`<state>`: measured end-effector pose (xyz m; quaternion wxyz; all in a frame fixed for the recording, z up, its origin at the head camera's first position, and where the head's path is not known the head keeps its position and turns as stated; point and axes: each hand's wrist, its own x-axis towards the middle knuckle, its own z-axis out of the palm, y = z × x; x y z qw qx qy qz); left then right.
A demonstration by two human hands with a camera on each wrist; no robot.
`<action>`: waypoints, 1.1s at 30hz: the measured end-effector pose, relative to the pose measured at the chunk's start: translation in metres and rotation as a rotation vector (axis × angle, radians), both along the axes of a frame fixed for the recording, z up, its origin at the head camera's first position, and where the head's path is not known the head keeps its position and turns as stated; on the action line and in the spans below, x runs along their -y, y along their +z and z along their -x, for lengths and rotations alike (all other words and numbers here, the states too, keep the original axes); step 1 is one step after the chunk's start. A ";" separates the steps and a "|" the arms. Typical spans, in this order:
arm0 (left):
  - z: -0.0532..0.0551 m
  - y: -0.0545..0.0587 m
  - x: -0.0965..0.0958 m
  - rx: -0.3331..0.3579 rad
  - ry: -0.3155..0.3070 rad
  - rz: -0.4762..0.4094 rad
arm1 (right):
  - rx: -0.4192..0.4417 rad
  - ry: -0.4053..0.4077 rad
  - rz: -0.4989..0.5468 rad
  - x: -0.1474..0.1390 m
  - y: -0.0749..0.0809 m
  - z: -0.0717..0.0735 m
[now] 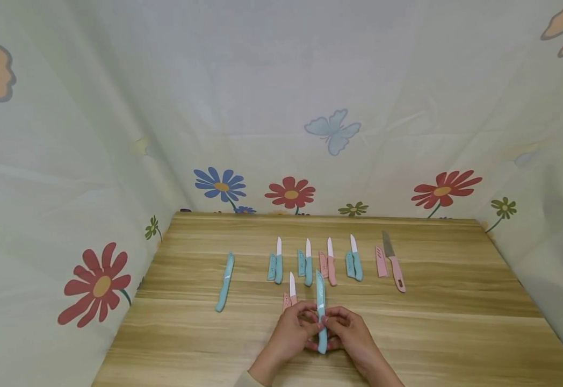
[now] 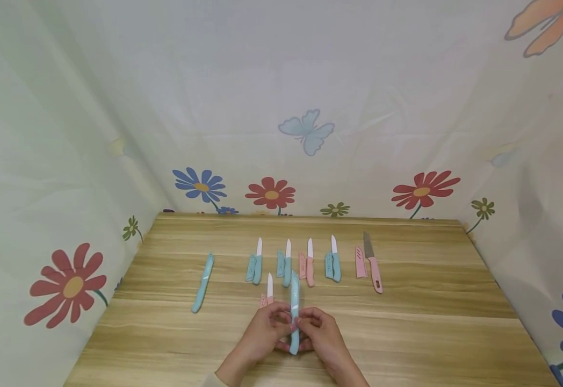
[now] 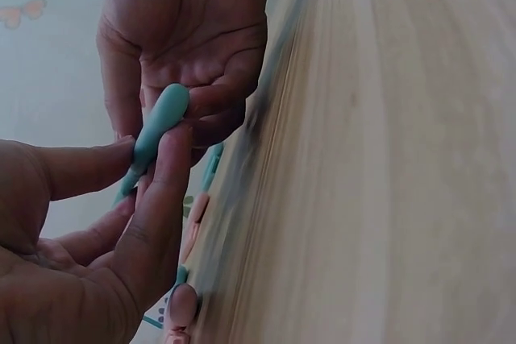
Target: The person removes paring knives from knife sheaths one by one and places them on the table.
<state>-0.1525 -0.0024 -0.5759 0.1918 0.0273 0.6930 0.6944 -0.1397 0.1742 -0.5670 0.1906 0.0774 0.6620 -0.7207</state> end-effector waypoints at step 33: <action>0.040 0.020 0.001 -0.111 0.040 0.080 | -0.001 -0.016 -0.027 0.001 0.005 -0.008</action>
